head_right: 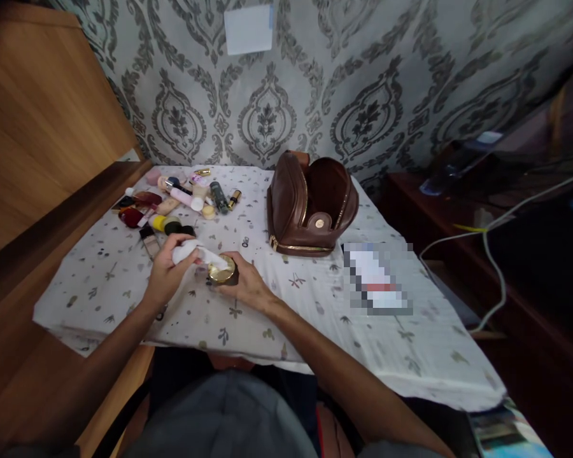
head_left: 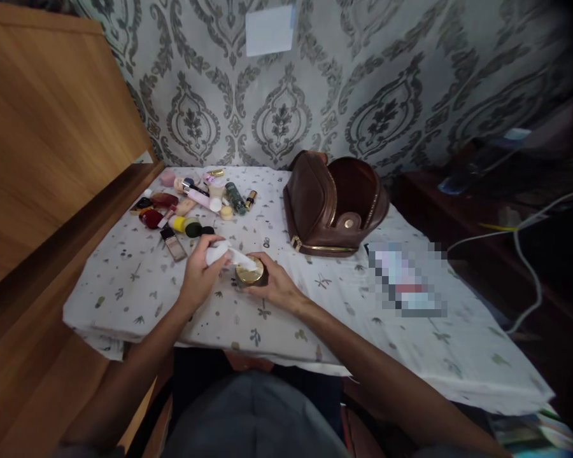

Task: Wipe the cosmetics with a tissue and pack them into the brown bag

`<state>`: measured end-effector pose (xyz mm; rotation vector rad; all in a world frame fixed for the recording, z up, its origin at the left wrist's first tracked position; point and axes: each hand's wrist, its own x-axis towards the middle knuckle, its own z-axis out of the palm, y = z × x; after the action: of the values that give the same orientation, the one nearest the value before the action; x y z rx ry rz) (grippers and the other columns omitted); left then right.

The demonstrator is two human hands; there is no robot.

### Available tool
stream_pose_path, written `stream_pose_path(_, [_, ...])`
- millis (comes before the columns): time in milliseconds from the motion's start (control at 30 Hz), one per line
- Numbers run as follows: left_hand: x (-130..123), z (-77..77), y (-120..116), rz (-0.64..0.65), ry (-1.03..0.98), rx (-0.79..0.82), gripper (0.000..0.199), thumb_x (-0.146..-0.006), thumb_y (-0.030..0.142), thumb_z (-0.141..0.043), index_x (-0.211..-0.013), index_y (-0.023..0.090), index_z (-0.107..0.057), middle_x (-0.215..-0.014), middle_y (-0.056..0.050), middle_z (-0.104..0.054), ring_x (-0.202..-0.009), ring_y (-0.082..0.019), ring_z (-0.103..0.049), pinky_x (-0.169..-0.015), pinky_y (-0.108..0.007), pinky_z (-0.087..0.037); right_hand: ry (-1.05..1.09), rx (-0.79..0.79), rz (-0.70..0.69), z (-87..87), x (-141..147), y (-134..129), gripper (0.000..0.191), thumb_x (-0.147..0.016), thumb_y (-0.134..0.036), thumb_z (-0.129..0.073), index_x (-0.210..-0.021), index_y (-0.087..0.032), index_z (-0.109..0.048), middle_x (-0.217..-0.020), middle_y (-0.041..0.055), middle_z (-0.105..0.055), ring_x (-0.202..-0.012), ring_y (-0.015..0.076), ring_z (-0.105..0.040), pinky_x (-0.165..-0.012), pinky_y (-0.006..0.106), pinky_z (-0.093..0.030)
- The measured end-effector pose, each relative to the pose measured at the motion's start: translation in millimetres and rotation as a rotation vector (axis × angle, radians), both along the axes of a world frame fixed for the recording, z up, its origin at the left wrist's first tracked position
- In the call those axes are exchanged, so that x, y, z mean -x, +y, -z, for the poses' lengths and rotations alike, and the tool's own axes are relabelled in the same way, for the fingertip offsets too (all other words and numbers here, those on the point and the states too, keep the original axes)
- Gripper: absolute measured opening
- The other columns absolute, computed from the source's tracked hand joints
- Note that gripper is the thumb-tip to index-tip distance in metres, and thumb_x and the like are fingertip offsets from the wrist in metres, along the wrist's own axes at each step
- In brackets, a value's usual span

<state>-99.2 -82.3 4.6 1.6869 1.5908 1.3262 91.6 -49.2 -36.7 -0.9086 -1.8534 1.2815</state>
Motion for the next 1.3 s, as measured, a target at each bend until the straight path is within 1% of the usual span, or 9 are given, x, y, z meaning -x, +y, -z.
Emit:
stream_pose_path(167, [-20, 18.2, -23, 0.275, 0.256, 0.014, 0.059, -0.093, 0.040, -0.055, -0.145, 0.020, -0.037, -0.141, -0.014, -0.048, -0.134, -0.029, -0.045, -0.113, -0.045, -0.039, -0.007, -0.080, -0.016, 3.2, -4, -1, 0.058, -0.071, -0.030, -0.074, -0.124, -0.019, -0.051, -0.106, 0.0030, -0.066, -0.097, 0.0214, -0.062, -0.087, 0.034, -0.049])
stream_pose_path(267, [-17, 22.6, -30, 0.363, 0.311, 0.080, 0.064, -0.101, 0.039, -0.040, -0.157, 0.025, -0.014, -0.159, -0.013, -0.028, -0.148, -0.027, -0.027, -0.121, -0.047, -0.028, 0.007, -0.135, -0.026, 5.5, -4, 0, 0.061, -0.074, -0.028, -0.072, -0.131, -0.018, -0.049, -0.121, 0.0070, -0.063, -0.109, 0.0229, -0.060, -0.096, 0.036, -0.047])
stream_pose_path(367, [-8, 19.1, -28, 0.418, 0.360, 0.106, 0.058, -0.104, 0.036, -0.029, -0.158, 0.027, -0.011, -0.163, -0.009, -0.023, -0.151, -0.025, -0.022, -0.124, -0.045, -0.023, 0.001, -0.214, -0.017, 9.0, -3, 1, 0.067, -0.077, -0.028, -0.072, -0.137, -0.019, -0.045, -0.131, 0.0107, -0.059, -0.118, 0.0246, -0.058, -0.103, 0.040, -0.046])
stream_pose_path(533, [-5, 14.7, -21, 0.345, 0.388, 0.056, 0.057, -0.103, 0.038, -0.034, -0.156, 0.022, -0.023, -0.158, -0.011, -0.037, -0.145, -0.025, -0.035, -0.120, -0.042, -0.030, 0.007, -0.431, 0.065, 12.8, -5, -4, 0.063, -0.081, -0.031, -0.071, -0.138, -0.021, -0.046, -0.142, 0.0163, -0.049, -0.135, 0.0287, -0.046, -0.109, 0.048, -0.043])
stream_pose_path(700, [-12, 16.4, -18, 0.186, 0.296, 0.009, 0.051, -0.099, 0.039, -0.042, -0.146, 0.019, -0.043, -0.145, -0.012, -0.055, -0.131, -0.024, -0.054, -0.109, -0.037, -0.043, -0.054, -0.598, 0.141, 9.6, -6, -13, 0.026, -0.090, -0.029, -0.063, -0.114, -0.020, -0.062, -0.142, 0.0171, -0.048, -0.132, 0.0284, -0.048, -0.106, 0.048, -0.045])
stream_pose_path(867, [-21, 10.2, -15, 0.200, 0.211, -0.049, 0.040, -0.097, 0.036, -0.048, -0.132, 0.019, -0.056, -0.131, -0.010, -0.064, -0.120, -0.023, -0.060, -0.102, -0.035, -0.047, -0.073, -0.711, 0.118, 9.8, -6, -12, 0.035, -0.091, -0.026, -0.058, -0.125, -0.019, -0.059, -0.141, 0.0173, -0.049, -0.131, 0.0297, -0.047, -0.106, 0.051, -0.044])
stream_pose_path(1033, [-23, -2.4, -11, 0.250, 0.212, -0.070, 0.027, -0.096, 0.033, -0.051, -0.115, 0.018, -0.062, -0.104, -0.006, -0.068, -0.097, -0.019, -0.064, -0.086, -0.030, -0.050, -0.055, -0.704, 0.091, 9.4, -8, -10, 0.025, -0.090, -0.025, -0.059, -0.114, -0.020, -0.066, -0.140, 0.0163, -0.049, -0.132, 0.0301, -0.046, -0.105, 0.051, -0.043])
stream_pose_path(1167, [-14, -15.0, -5, 0.096, 0.178, -0.061, 0.023, -0.095, 0.034, -0.052, -0.108, 0.018, -0.061, -0.090, -0.002, -0.067, -0.078, -0.016, -0.062, -0.070, -0.026, -0.050, 0.038, -0.620, 0.109, 6.0, -9, -11, 0.024, -0.090, -0.027, -0.061, -0.113, -0.023, -0.066, -0.135, 0.0137, -0.054, -0.128, 0.0266, -0.051, -0.106, 0.047, -0.044])
stream_pose_path(1300, [-7, -25.3, -3, 0.153, 0.408, -0.130, 0.021, -0.096, 0.031, -0.050, -0.109, 0.018, -0.061, -0.095, -0.004, -0.065, -0.088, -0.018, -0.063, -0.078, -0.028, -0.049, -0.009, -0.357, 0.189, 8.7, -9, -9, 0.069, -0.078, -0.038, -0.075, -0.138, -0.023, -0.046, -0.138, 0.0142, -0.052, -0.131, 0.0287, -0.049, -0.108, 0.049, -0.042])
